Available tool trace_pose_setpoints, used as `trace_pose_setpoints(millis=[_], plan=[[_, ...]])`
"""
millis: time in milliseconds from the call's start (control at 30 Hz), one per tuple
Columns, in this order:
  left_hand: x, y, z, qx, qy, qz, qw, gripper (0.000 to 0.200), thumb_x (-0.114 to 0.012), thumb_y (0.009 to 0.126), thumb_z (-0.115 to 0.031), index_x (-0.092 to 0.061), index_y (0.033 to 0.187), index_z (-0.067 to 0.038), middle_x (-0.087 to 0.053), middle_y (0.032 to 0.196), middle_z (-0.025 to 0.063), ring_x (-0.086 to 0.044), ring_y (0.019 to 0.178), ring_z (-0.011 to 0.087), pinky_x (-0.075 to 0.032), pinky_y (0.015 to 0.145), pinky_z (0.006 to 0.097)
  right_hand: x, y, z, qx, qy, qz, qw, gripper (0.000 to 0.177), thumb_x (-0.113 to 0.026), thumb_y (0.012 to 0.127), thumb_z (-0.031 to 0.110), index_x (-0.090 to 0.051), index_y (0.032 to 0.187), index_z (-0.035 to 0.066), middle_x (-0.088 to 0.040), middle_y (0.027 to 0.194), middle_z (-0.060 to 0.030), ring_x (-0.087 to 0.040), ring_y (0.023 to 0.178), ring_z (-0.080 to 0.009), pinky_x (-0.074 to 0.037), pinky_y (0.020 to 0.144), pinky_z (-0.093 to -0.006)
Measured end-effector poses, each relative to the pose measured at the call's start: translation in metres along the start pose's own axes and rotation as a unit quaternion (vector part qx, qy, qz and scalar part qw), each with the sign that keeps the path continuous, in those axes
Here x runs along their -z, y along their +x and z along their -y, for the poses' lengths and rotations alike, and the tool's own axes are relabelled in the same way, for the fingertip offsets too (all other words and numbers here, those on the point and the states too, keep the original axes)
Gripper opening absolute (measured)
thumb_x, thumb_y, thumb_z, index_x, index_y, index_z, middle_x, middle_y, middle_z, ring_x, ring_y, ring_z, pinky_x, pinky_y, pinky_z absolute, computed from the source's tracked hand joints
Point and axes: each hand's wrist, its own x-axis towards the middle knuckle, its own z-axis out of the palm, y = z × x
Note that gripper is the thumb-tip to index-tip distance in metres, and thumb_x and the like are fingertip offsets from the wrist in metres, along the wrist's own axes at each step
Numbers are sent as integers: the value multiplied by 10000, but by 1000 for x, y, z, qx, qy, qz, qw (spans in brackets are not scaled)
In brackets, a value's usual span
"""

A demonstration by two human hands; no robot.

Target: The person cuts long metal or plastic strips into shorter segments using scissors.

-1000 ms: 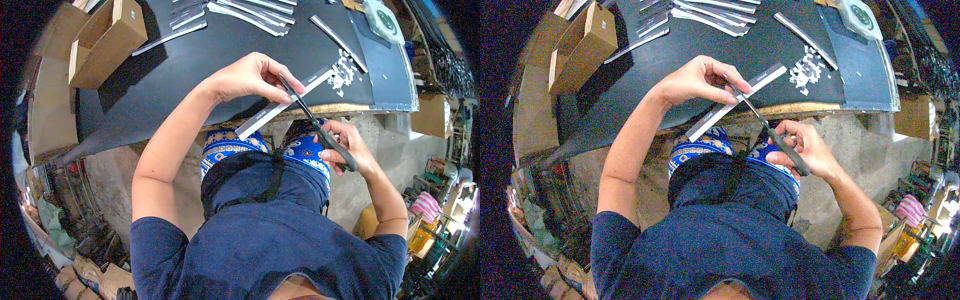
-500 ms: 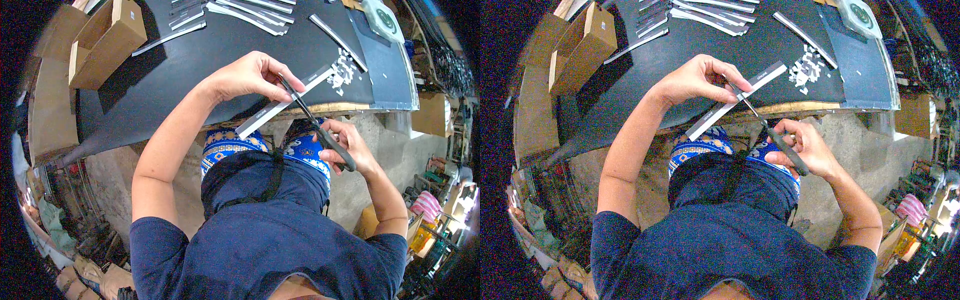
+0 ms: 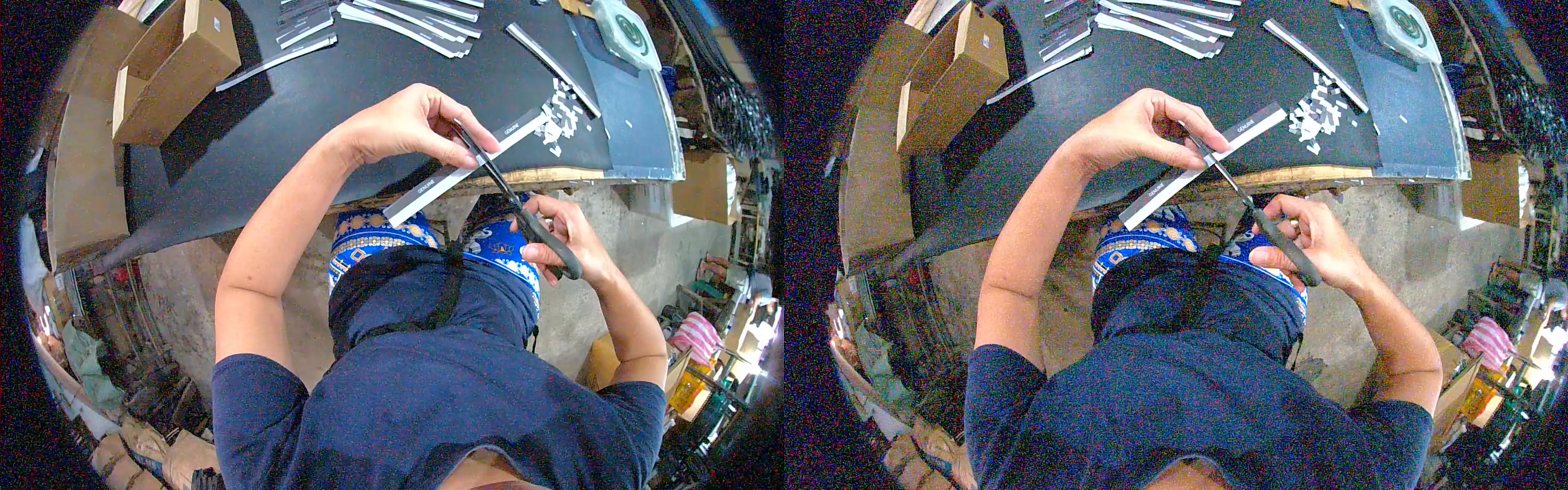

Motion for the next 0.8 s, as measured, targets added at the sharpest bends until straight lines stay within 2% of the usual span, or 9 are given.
trace_pose_setpoints(millis=[200,300,500,700,767,800], plan=[[0,1,0,3,14,6,1000,288,-750,738,-75,-710,1022,-47,-692,815,23,-593,688,42,-487,665,192,0,0,2,1,-7,3,1000,404,-801,739,222,-530,970,31,-590,612,-18,-512,404,-83,-361,335,-233],[-1,1,-2,-4,2,3,1000,290,-750,738,-73,-708,1024,-40,-692,813,25,-597,688,43,-490,666,192,-2,0,3,6,-19,-3,1000,460,-794,724,270,-528,981,-4,-539,595,-19,-509,412,-90,-390,327,-212],[0,1,-1,11,2,3,1000,293,-752,738,-75,-706,1024,-34,-693,815,30,-599,684,46,-491,661,191,-5,1,2,27,1,-19,999,412,-790,731,224,-537,965,-1,-542,596,-12,-506,395,-79,-377,311,-206],[2,2,1,17,7,5,1000,292,-751,740,-80,-706,1025,-36,-688,795,24,-596,666,47,-486,652,187,-5,1,5,-20,-19,-30,999,384,-802,719,190,-546,943,14,-537,576,1,-496,379,-74,-364,301,-203],[4,3,3,31,15,12,999,290,-748,743,-88,-705,1024,-32,-683,787,23,-595,673,51,-484,652,187,-4,3,4,-14,-17,-24,999,385,-819,720,224,-563,935,33,-626,697,-28,-549,519,-66,-391,417,-226],[4,4,4,31,15,12,999,290,-748,743,-88,-705,1024,-32,-683,787,23,-595,673,51,-484,652,187,-4,5,2,-14,-17,-24,999,385,-819,720,224,-563,935,33,-626,697,-28,-549,519,-66,-391,417,-226]])
